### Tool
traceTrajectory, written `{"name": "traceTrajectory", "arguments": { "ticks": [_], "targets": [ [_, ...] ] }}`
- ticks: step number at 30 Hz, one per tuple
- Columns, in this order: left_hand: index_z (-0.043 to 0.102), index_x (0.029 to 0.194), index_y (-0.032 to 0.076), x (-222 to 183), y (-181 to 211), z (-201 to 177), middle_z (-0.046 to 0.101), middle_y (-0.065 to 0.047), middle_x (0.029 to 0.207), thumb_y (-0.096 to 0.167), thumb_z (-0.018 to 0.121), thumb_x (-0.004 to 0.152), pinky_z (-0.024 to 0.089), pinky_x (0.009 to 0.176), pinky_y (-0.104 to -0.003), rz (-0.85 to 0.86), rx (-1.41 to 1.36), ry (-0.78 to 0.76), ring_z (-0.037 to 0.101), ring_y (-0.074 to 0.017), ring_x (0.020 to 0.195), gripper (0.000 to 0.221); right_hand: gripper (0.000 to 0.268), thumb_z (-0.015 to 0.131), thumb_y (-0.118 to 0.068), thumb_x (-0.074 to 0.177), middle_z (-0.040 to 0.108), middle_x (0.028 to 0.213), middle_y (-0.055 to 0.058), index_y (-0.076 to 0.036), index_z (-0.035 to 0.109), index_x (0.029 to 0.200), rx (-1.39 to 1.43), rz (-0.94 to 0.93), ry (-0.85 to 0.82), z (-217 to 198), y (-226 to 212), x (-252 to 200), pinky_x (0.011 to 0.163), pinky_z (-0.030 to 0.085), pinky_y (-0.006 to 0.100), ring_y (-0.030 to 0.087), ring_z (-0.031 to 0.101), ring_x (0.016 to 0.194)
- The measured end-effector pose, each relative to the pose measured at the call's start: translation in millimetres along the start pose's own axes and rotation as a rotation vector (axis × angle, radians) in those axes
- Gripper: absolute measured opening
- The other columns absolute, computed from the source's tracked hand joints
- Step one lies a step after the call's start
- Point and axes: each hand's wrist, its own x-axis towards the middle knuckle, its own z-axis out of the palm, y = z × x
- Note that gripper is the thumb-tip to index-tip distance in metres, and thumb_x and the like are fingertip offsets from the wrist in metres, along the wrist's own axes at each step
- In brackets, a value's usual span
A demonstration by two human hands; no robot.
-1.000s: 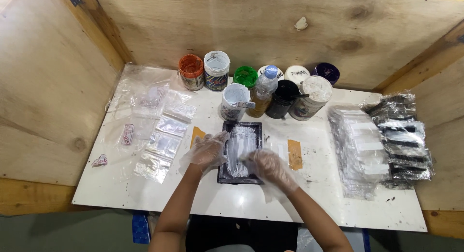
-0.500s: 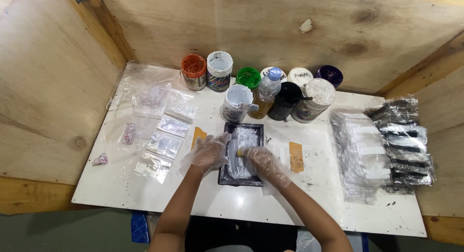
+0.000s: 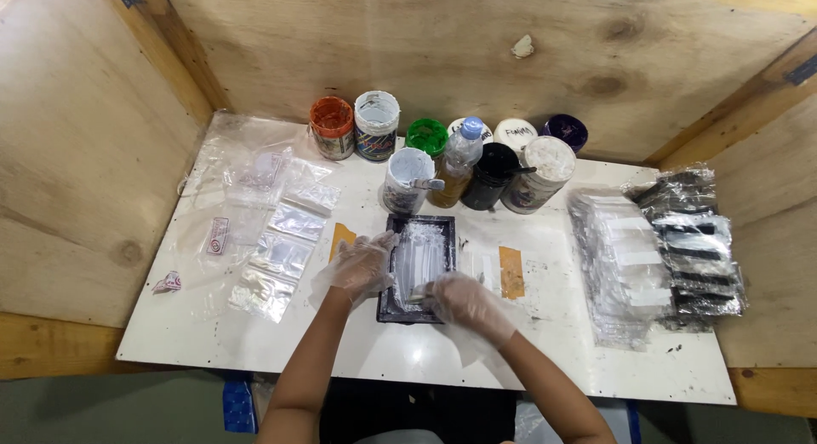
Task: Applying white emulsion or ink to small screen printing frames using a spatula at a workbench.
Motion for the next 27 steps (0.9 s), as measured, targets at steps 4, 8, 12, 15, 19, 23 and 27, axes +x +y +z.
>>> {"name": "traceTrajectory", "arguments": {
  "ticks": [4,8,12,15,19,23,27],
  "targets": [
    [0.039,0.156,0.013,-11.5,5.6,-10.6,0.059,-0.011,0.147,0.041,0.072,0.087,0.034,0.11,-0.073,-0.012,0.036,0.023,0.054,-0.04,0.133,0.082,0.027,0.057,-0.042,0.097,0.056,0.064,0.001,-0.017,0.06,0.086,-0.115,0.162,0.243,25.5,33.5,29.9,0.045,0.047,0.036,0.018,0.057,0.05],
    [0.039,0.155,0.012,-18.2,7.6,-20.3,0.06,-0.015,0.144,0.043,0.074,0.087,0.031,0.112,-0.073,-0.002,0.001,0.021,0.053,-0.0404,0.134,0.083,0.034,0.055,-0.047,0.098,0.046,0.066,-0.004,-0.016,0.055,0.085,-0.262,0.369,0.546,54.6,59.7,71.2,0.045,0.045,0.033,0.014,0.051,0.051],
    [0.038,0.156,0.013,-13.8,3.4,-16.3,0.06,-0.013,0.145,0.042,0.073,0.087,0.031,0.109,-0.077,0.022,-0.044,0.029,0.053,-0.0406,0.133,0.083,0.039,0.069,-0.06,0.074,0.072,0.075,0.006,-0.023,0.073,0.085,-0.075,0.603,0.205,49.5,67.8,94.4,0.066,0.061,0.043,0.027,0.076,0.076],
    [0.031,0.161,0.019,-5.3,-1.4,-7.1,0.049,-0.003,0.158,0.04,0.073,0.086,0.031,0.11,-0.076,0.012,-0.05,0.013,0.05,-0.0396,0.137,0.088,0.037,0.065,-0.047,0.088,0.075,0.084,0.019,-0.013,0.077,0.095,0.009,0.539,0.28,73.0,78.5,101.7,0.071,0.059,0.053,0.039,0.074,0.084],
    [0.032,0.161,0.018,-3.5,-3.5,-3.0,0.048,-0.005,0.158,0.042,0.069,0.089,0.033,0.11,-0.074,0.016,-0.005,-0.002,0.05,-0.0394,0.137,0.084,0.045,0.055,-0.066,0.081,0.067,0.085,0.004,-0.028,0.07,0.102,-0.101,0.594,0.307,106.9,87.7,117.9,0.061,0.06,0.044,0.028,0.071,0.08],
    [0.032,0.161,0.015,-13.5,3.0,-15.3,0.047,-0.007,0.159,0.045,0.066,0.09,0.035,0.11,-0.071,0.0,-0.032,-0.022,0.047,-0.0395,0.141,0.084,0.056,0.027,-0.048,0.102,0.054,0.096,0.025,0.0,0.051,0.117,-0.26,0.633,0.335,81.8,72.7,114.6,0.063,0.056,0.049,0.04,0.062,0.078],
    [0.028,0.163,0.017,-12.5,-4.8,-11.6,0.043,-0.006,0.161,0.047,0.067,0.09,0.042,0.104,-0.07,0.051,-0.027,0.0,0.051,-0.0411,0.136,0.088,0.032,0.051,-0.031,0.104,0.072,0.081,0.019,-0.01,0.074,0.105,0.074,0.549,0.349,-48.6,59.4,82.0,0.069,0.058,0.05,0.042,0.072,0.082]
  ]
}}
